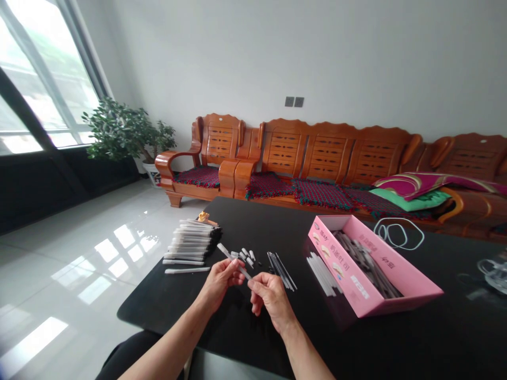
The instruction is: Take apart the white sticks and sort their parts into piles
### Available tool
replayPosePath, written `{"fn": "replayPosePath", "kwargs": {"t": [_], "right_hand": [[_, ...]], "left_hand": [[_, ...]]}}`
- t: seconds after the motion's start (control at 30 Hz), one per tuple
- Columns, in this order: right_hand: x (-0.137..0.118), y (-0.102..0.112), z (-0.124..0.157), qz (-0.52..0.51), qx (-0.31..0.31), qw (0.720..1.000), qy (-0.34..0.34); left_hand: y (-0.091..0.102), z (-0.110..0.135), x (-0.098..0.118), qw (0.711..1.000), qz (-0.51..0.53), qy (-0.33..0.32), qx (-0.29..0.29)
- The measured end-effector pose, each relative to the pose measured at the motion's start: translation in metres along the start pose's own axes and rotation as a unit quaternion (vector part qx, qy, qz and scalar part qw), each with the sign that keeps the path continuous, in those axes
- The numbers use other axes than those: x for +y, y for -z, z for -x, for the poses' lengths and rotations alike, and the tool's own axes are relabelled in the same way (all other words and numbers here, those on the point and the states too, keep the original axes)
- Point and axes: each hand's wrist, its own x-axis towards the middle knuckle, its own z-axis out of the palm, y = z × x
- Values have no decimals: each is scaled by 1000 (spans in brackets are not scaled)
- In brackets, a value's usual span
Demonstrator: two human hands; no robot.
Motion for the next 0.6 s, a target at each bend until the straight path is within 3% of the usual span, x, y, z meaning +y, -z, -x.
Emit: {"fn": "replayPosePath", "kwargs": {"t": [0.17, 0.37, 0.5, 0.6], "right_hand": [[1, -3, 2, -20, -28, 999, -31], [0, -3, 1, -5, 27, 1000, 5], [-1, -4, 2, -10, 6, 1000, -23], [-1, -3, 2, -5, 11, 1000, -2]], "left_hand": [[3, -1, -2, 1000, 4, -5, 1], [4, -2, -4, 1000, 5, -3, -8], [3, -1, -3, 1000, 4, -6, -9], [3, 0, -2, 1000, 0, -4, -11]]}}
